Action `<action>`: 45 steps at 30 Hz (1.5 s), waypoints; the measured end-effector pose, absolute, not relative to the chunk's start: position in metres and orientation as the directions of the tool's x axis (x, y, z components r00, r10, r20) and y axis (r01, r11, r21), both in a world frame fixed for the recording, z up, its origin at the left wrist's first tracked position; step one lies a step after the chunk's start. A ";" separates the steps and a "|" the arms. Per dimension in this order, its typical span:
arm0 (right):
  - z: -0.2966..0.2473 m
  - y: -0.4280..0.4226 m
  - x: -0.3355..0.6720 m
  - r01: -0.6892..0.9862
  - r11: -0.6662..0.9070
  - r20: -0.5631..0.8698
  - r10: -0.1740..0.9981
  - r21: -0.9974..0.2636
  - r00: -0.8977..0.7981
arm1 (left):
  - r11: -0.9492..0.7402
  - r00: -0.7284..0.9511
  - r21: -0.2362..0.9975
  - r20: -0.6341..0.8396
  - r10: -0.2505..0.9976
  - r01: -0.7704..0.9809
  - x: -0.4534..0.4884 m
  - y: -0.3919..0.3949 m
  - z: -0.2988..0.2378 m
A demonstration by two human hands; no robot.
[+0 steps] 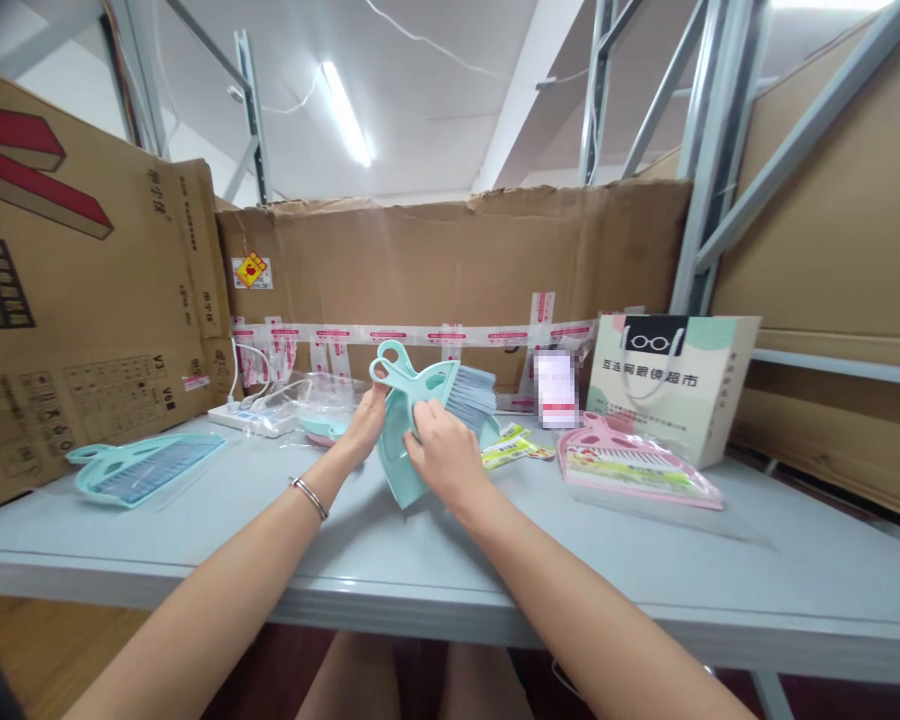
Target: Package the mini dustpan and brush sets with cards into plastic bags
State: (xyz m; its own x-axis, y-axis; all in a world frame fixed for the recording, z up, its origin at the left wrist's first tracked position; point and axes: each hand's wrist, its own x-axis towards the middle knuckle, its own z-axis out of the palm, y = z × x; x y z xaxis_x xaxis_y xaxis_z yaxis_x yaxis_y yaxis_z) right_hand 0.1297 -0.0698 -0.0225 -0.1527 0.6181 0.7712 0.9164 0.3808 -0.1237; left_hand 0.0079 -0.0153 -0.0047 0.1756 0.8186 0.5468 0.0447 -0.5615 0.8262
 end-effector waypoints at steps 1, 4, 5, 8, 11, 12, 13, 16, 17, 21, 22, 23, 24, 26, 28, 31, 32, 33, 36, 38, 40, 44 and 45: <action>-0.022 -0.068 0.131 0.908 0.389 0.761 0.633 -0.156 -0.140 | -0.573 0.172 0.818 0.556 0.813 0.060 0.008 -0.014 -0.006; -0.019 -0.062 0.136 0.890 0.342 0.713 0.701 -0.303 -0.027 | -0.589 0.153 0.800 0.572 0.806 0.113 0.010 -0.013 -0.008; -0.017 -0.060 0.138 0.884 0.313 0.697 0.717 -0.346 0.019 | -0.592 0.141 0.795 0.576 0.805 0.134 0.011 -0.013 -0.008; -0.017 -0.057 0.140 0.878 0.289 0.679 0.733 -0.382 0.054 | -0.609 0.144 0.768 0.592 0.793 0.198 0.013 -0.015 -0.008; -0.023 -0.057 0.134 0.877 0.354 0.674 0.737 -0.324 -0.049 | -0.624 0.185 0.745 0.595 0.782 0.237 0.014 -0.016 -0.008; -0.025 -0.058 0.132 0.871 0.382 0.667 0.740 -0.308 -0.088 | -0.624 0.183 0.738 0.597 0.781 0.255 0.014 -0.015 -0.008; -0.026 -0.059 0.130 0.860 0.412 0.657 0.744 -0.302 -0.125 | -0.622 0.173 0.731 0.599 0.782 0.279 0.013 -0.015 -0.007; -0.023 -0.063 0.132 0.782 0.529 0.670 0.715 -0.330 -0.200 | -0.606 0.151 0.731 0.592 0.792 0.313 0.010 -0.016 -0.004; -0.020 -0.064 0.135 0.755 0.563 0.720 0.671 -0.337 -0.180 | -0.604 0.171 0.741 0.581 0.796 0.295 0.009 -0.017 -0.001; -0.007 -0.060 0.162 0.757 0.583 0.914 0.404 -0.294 0.044 | -0.610 0.341 0.766 0.529 0.777 0.204 0.003 -0.027 0.009; -0.005 -0.057 0.169 0.764 0.571 0.917 0.394 -0.301 0.068 | -0.612 0.367 0.766 0.521 0.771 0.199 0.001 -0.029 0.011; -0.005 -0.054 0.175 0.760 0.565 0.904 0.421 -0.321 0.069 | -0.610 0.380 0.766 0.513 0.770 0.201 0.000 -0.031 0.012; -0.005 -0.051 0.179 0.743 0.569 0.879 0.474 -0.352 0.054 | -0.607 0.387 0.767 0.505 0.771 0.207 -0.001 -0.031 0.013; -0.007 -0.045 0.184 0.676 0.595 0.806 0.592 -0.434 -0.003 | -0.597 0.402 0.773 0.486 0.776 0.217 -0.003 -0.032 0.014; -0.010 -0.042 0.185 0.603 0.611 0.739 0.671 -0.512 -0.053 | -0.589 0.427 0.776 0.465 0.775 0.225 -0.004 -0.031 0.014; -0.011 -0.043 0.182 0.524 0.614 0.675 0.731 -0.591 -0.096 | -0.589 0.448 0.774 0.453 0.771 0.233 -0.004 -0.030 0.013; -0.010 -0.044 0.180 0.496 0.617 0.656 0.745 -0.611 -0.119 | -0.590 0.450 0.772 0.451 0.770 0.236 -0.004 -0.029 0.012; -0.010 -0.045 0.179 0.470 0.620 0.640 0.755 -0.628 -0.142 | -0.589 0.451 0.772 0.449 0.771 0.239 -0.003 -0.027 0.011; -0.011 -0.047 0.176 0.449 0.625 0.635 0.758 -0.639 -0.150 | -0.574 0.439 0.779 0.436 0.786 0.255 -0.002 -0.021 0.006; -0.014 -0.046 0.175 0.477 0.617 0.654 0.748 -0.625 -0.111 | -0.574 0.416 0.772 0.443 0.794 0.273 -0.001 -0.017 0.003; -0.016 -0.045 0.174 0.495 0.604 0.655 0.750 -0.625 -0.088 | -0.588 0.402 0.752 0.459 0.792 0.298 0.000 -0.013 0.001; -0.015 -0.041 0.174 0.435 0.594 0.643 0.765 -0.676 -0.045 | -0.616 0.406 0.711 0.481 0.777 0.338 0.000 -0.014 0.002; -0.013 -0.041 0.174 0.395 0.595 0.636 0.771 -0.700 -0.033 | -0.623 0.417 0.701 0.481 0.772 0.345 0.001 -0.016 0.002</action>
State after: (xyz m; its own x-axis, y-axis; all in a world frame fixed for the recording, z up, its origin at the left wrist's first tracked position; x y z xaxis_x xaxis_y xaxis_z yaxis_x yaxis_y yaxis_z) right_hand 0.1742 -0.0410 -0.0131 -0.0326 0.7707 0.6363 0.3950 0.5948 -0.7002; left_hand 0.0007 -0.0159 0.0023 0.4167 0.7716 0.4807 0.3453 -0.6235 0.7015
